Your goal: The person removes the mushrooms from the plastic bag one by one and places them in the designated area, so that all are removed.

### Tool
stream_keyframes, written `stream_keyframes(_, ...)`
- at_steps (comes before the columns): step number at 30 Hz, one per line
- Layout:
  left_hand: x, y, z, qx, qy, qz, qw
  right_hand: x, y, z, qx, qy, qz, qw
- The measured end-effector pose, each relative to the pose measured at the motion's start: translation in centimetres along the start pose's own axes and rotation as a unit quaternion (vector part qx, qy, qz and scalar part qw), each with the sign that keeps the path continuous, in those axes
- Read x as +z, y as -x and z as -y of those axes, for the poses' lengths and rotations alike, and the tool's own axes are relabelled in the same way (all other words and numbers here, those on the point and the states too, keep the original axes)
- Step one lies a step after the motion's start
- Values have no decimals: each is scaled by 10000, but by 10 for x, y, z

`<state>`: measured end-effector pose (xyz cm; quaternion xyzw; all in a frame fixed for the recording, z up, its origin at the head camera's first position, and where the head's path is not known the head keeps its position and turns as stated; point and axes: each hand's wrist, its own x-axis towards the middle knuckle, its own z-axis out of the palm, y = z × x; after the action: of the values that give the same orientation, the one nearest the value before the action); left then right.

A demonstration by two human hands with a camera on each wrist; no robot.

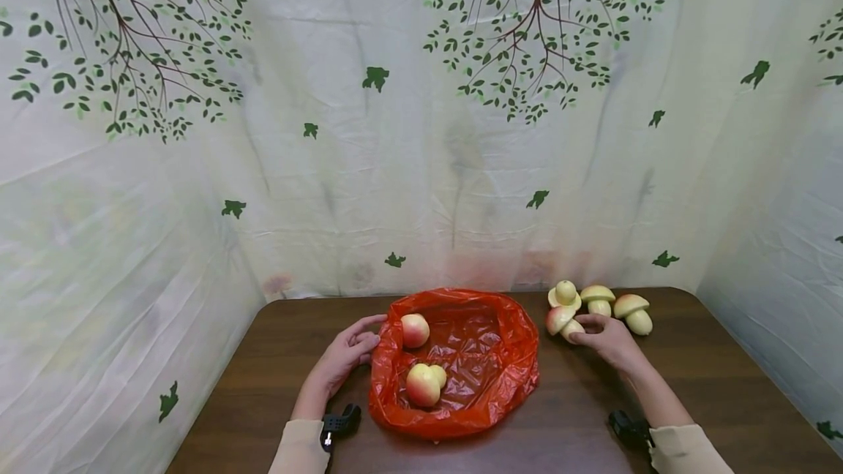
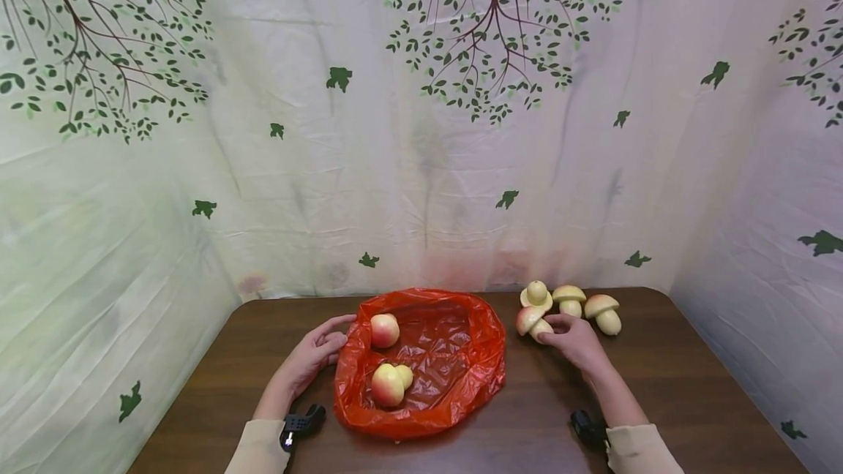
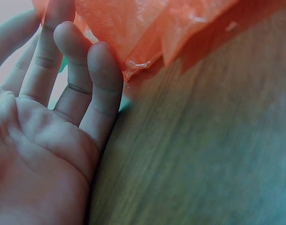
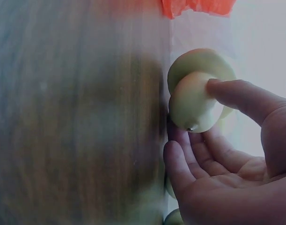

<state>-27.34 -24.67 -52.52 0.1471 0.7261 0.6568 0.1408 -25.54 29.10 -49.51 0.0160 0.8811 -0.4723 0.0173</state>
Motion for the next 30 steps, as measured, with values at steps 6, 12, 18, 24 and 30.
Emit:
stream_keyframes(6, 2, -1, 0, -58, 79, -39, 9999, -1, 0, -1, 59, 38, 54, 10000)
stream_keyframes(12, 2, 0, 0, 28, 68, 19, 10000, 0, 1, 0, 55, 82, 8, 10000)
stream_keyframes(18, 1, 0, 0, 34, 33, 26, 10000, 0, 1, 0, 38, 98, 10, 9999)
stream_keyframes(24, 2, 0, 0, 23, 52, 8, 10000, 0, 1, 0, 64, 124, 27, 9999)
stream_keyframes(30, 2, 0, 0, 23, 66, 0, 10000, -1, 1, 1, 55, 120, 24, 9999)
